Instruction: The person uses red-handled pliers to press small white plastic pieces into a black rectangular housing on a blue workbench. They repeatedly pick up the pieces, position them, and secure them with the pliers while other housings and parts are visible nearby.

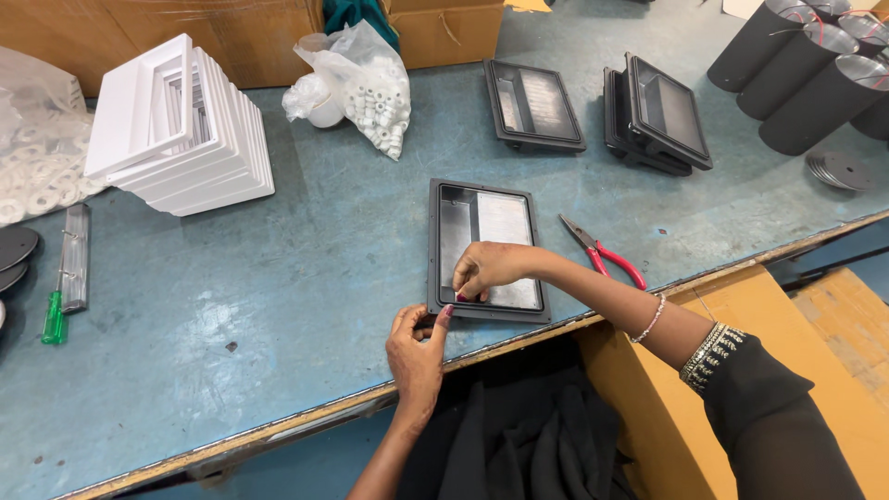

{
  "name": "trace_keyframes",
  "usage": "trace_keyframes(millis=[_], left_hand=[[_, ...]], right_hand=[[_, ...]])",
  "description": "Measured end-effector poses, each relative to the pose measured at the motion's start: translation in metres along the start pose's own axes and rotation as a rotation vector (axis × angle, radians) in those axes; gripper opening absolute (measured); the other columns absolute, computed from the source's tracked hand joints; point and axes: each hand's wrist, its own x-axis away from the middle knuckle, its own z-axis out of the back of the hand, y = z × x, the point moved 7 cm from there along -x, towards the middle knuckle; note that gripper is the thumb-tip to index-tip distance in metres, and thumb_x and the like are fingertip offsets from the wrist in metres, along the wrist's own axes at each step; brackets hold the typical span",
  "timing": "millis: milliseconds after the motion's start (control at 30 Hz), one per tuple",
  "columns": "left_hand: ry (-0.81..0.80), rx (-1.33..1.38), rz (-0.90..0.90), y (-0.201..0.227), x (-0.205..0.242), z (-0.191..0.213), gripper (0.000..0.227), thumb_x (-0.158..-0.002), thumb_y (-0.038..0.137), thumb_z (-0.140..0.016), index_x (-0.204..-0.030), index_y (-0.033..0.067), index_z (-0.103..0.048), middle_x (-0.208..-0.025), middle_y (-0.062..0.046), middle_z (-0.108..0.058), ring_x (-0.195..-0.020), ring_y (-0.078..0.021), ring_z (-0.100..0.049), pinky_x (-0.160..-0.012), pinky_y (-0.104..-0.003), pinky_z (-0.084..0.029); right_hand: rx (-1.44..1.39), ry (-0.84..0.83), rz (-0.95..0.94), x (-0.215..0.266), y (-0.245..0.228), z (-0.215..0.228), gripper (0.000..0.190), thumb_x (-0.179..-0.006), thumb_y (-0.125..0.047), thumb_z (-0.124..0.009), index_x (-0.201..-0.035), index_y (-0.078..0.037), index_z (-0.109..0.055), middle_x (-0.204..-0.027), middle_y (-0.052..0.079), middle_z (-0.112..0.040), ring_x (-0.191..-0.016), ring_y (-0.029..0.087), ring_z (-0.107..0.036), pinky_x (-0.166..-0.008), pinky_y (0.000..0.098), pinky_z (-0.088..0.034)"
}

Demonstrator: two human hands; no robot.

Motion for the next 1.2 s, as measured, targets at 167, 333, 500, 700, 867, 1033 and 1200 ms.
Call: trace_keyframes(millis=[167,333,500,700,867,1033,1200], left_hand=[[0.019,0.002,-0.015,0.004,-0.005,0.002,0.046,-0.082,0.038,-0.082,-0.1,-0.0043,-0.073,-0.096,-0.005,-0.07,-0.067,-0.0109,-0.068,-0.063,-0.026,-0.052],[-0.039,0.03,-0.009,0.004,-0.012,0.001,0.041,-0.083,0.034,-0.081,-0.089,-0.0058,-0.073,-0.088,-0.002,-0.064,-0.054,-0.0072,-0.053,-0.05,-0.026,-0.041],[-0.081,0.051,-0.066,0.004,-0.016,0.003,0.038,-0.086,0.03,-0.081,-0.081,-0.0069,-0.07,-0.079,-0.001,-0.058,-0.054,-0.0052,-0.042,-0.048,-0.026,-0.033],[-0.105,0.078,-0.014,-0.002,-0.018,0.004,0.039,-0.085,0.029,-0.081,-0.078,-0.0071,-0.069,-0.078,-0.001,-0.056,-0.054,-0.0066,-0.039,-0.049,-0.027,-0.032],[-0.083,0.041,-0.052,-0.002,-0.019,0.004,0.04,-0.085,0.029,-0.082,-0.079,-0.0077,-0.069,-0.078,-0.001,-0.057,-0.055,-0.0068,-0.042,-0.05,-0.026,-0.034],[-0.079,0.082,-0.08,-0.005,-0.018,0.003,0.037,-0.086,0.028,-0.081,-0.083,-0.0071,-0.07,-0.08,-0.001,-0.058,-0.058,-0.006,-0.044,-0.051,-0.025,-0.035],[-0.079,0.089,-0.089,-0.005,-0.017,0.002,0.033,-0.086,0.027,-0.08,-0.085,-0.005,-0.073,-0.081,0.0,-0.059,-0.06,-0.0051,-0.047,-0.053,-0.023,-0.036]], right_hand=[[0.004,-0.011,-0.004,-0.001,0.002,0.0,0.025,-0.084,-0.017,-0.075,-0.1,0.001,-0.078,-0.085,0.01,-0.077,-0.07,0.014,-0.072,-0.067,0.0271,-0.059],[-0.007,0.0,-0.023,-0.005,0.004,0.002,0.023,-0.083,-0.013,-0.075,-0.101,0.001,-0.077,-0.086,0.009,-0.078,-0.068,0.015,-0.073,-0.065,0.0271,-0.061],[-0.029,-0.002,0.004,-0.008,0.001,0.002,0.018,-0.082,-0.01,-0.079,-0.093,0.003,-0.078,-0.083,0.012,-0.078,-0.067,0.016,-0.073,-0.062,0.0277,-0.061],[0.086,0.036,0.056,-0.007,-0.013,-0.002,0.017,-0.079,-0.01,-0.078,-0.086,0.004,-0.075,-0.08,0.012,-0.077,-0.066,0.016,-0.074,-0.062,0.0289,-0.06],[0.233,0.126,0.099,-0.002,-0.019,-0.007,0.016,-0.078,-0.01,-0.077,-0.086,0.004,-0.074,-0.078,0.014,-0.077,-0.066,0.016,-0.075,-0.062,0.0296,-0.06],[0.12,0.04,0.082,-0.017,0.002,-0.008,0.015,-0.082,-0.006,-0.076,-0.092,0.005,-0.075,-0.082,0.013,-0.078,-0.073,0.017,-0.076,-0.066,0.0288,-0.06],[-0.225,-0.18,0.013,-0.042,0.029,-0.007,0.015,-0.085,-0.001,-0.074,-0.098,0.004,-0.076,-0.091,0.011,-0.078,-0.08,0.016,-0.077,-0.074,0.0264,-0.064]])
